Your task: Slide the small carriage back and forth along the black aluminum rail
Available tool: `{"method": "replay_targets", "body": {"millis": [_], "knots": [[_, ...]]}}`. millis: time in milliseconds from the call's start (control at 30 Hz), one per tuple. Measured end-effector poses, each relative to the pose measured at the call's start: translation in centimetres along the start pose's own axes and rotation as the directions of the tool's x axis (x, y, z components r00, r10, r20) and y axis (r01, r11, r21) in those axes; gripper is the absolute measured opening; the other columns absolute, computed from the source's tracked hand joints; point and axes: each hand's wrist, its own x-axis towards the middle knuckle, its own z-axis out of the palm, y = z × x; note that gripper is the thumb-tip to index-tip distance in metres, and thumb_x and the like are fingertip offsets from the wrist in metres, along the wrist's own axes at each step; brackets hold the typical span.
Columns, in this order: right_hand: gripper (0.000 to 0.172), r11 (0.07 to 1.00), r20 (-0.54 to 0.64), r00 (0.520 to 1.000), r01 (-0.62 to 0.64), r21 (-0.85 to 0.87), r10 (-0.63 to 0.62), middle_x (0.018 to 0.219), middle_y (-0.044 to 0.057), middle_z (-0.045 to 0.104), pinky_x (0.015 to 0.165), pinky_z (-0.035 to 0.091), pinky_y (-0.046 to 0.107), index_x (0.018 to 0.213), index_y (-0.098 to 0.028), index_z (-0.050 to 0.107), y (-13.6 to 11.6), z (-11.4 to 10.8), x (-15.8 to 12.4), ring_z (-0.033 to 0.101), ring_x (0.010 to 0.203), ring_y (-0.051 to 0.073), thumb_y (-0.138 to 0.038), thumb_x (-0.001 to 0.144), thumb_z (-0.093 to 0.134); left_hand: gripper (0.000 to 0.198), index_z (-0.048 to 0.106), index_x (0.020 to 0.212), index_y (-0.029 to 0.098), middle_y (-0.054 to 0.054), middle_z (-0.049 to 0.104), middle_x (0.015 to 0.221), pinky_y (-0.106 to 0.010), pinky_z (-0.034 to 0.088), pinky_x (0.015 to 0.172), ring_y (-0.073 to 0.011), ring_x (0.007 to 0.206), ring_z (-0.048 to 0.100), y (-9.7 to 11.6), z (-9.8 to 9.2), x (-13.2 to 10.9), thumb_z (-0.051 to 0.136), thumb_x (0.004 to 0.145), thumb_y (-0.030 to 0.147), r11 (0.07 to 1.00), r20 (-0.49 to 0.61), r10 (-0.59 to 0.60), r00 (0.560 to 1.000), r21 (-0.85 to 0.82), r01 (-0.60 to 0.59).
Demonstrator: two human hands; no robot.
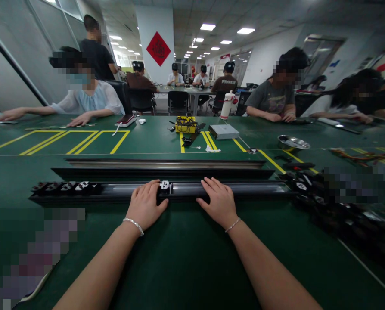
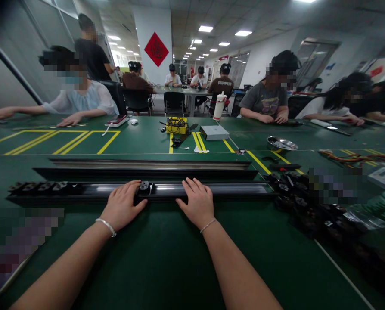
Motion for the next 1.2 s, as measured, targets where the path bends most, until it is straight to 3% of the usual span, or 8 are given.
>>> {"method": "replay_targets", "body": {"millis": [200,333,533,1200], "knots": [[0.051,1.000,0.010,1.000,0.008,-0.017,-0.008,0.131,0.004,0.043,0.095,0.022,0.041,0.124,-0.023,0.043,0.01,-0.12,-0.05,0.032,0.121,0.023,-0.047,0.079,0.043,0.056,0.031,0.130,0.019,-0.003,0.037,0.136,-0.043,0.023,0.102,-0.0233,0.128,0.023,0.07,0.61,-0.62,0.040,0.077,0.038,0.999,-0.031,0.012,0.999,0.044,-0.011],[0.051,1.000,0.005,1.000,0.013,-0.015,-0.013,0.131,0.004,0.042,0.097,0.020,0.043,0.125,-0.024,0.042,0.10,0.01,-0.10,0.031,0.122,0.023,-0.047,0.079,0.043,0.054,0.035,0.128,0.019,-0.004,0.037,0.136,-0.041,0.024,0.102,-0.0219,0.126,0.028,-0.14,0.53,-0.38,0.039,0.078,0.038,0.998,-0.004,0.041,0.999,0.038,-0.041],[0.052,1.000,0.006,1.000,0.017,-0.017,-0.017,0.131,0.004,0.041,0.098,0.019,0.044,0.125,-0.024,0.041,0.17,0.19,-0.12,0.032,0.122,0.022,-0.047,0.079,0.044,0.053,0.036,0.128,0.023,-0.001,0.037,0.136,-0.038,0.034,0.093,-0.0211,0.126,0.030,-0.24,0.43,-0.18,0.039,0.079,0.042,0.999,0.011,0.009,1.000,0.031,-0.009],[0.051,1.000,-0.005,1.000,0.018,-0.009,-0.018,0.132,0.003,0.041,0.098,0.018,0.043,0.125,-0.023,0.041,0.11,0.31,-0.09,0.033,0.121,0.022,-0.048,0.080,0.041,0.054,0.041,0.125,0.024,0.002,0.036,0.136,-0.039,0.036,0.090,-0.0201,0.124,0.031,-0.43,0.39,0.20,0.025,0.082,0.053,1.000,0.026,-0.009,1.000,0.025,0.008]]}}
